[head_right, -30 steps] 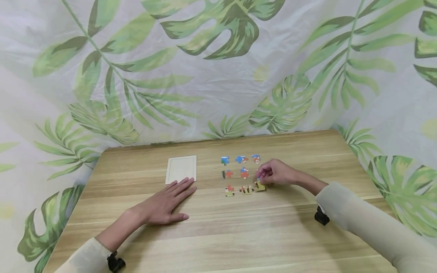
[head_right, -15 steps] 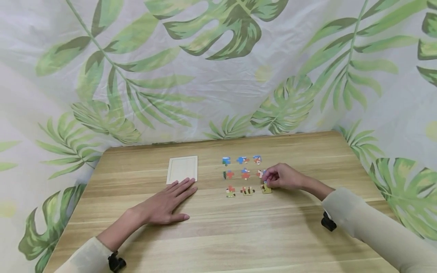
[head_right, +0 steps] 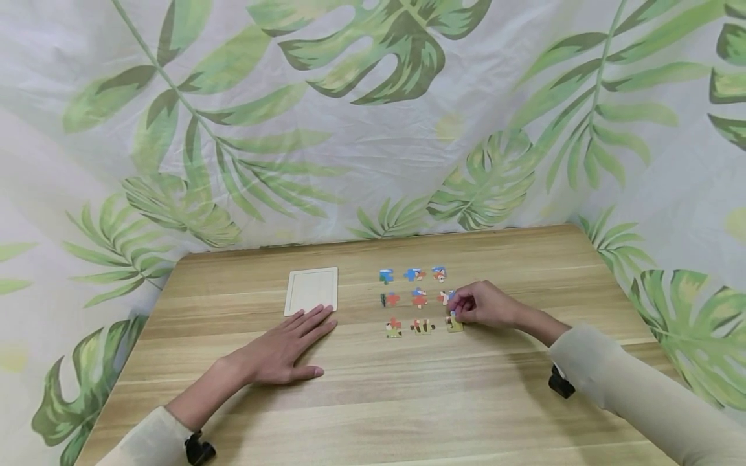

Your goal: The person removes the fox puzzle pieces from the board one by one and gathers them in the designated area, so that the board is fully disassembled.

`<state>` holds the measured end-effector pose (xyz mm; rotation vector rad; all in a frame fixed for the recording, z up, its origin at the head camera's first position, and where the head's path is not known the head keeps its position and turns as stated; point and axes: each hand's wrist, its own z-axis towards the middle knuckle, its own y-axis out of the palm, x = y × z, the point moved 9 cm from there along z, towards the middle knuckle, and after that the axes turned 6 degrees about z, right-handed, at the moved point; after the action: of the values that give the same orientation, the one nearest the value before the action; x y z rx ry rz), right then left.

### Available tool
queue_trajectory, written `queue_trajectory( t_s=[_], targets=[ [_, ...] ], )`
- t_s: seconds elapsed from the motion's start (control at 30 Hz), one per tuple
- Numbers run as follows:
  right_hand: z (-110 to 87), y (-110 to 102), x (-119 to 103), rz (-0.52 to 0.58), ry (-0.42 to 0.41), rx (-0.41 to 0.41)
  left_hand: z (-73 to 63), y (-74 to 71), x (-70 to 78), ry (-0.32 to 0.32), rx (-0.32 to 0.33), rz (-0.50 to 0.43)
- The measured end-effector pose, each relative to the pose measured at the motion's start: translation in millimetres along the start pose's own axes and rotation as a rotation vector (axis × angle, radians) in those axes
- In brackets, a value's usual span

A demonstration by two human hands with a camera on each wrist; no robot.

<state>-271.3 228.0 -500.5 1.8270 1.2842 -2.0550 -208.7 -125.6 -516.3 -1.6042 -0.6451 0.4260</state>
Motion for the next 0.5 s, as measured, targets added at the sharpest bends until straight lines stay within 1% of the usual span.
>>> queue_trajectory(
  t_s=[0.1, 0.27, 0.4, 0.5],
  targets=[
    [0.7, -0.1, 1.2, -0.014, -0.002, 0.010, 0.4, 0.3, -0.8, -0.003, -0.004, 0.000],
    [0.7, -0.3, 5.3, -0.012, 0.021, 0.019, 0.9, 0.8, -0.8, -0.005, -0.011, 0.005],
    [-1.2, -2.9, 3.3, -0.033, -0.004, 0.032, 0.4, 1.4, -1.1, -0.007, -0.010, -0.009],
    [-4.0, -8.5, 1.2, -0.071, -0.031, 0.065, -3.4, -1.2, -4.7, -0.023, 0.017, -0.050]
  ],
)
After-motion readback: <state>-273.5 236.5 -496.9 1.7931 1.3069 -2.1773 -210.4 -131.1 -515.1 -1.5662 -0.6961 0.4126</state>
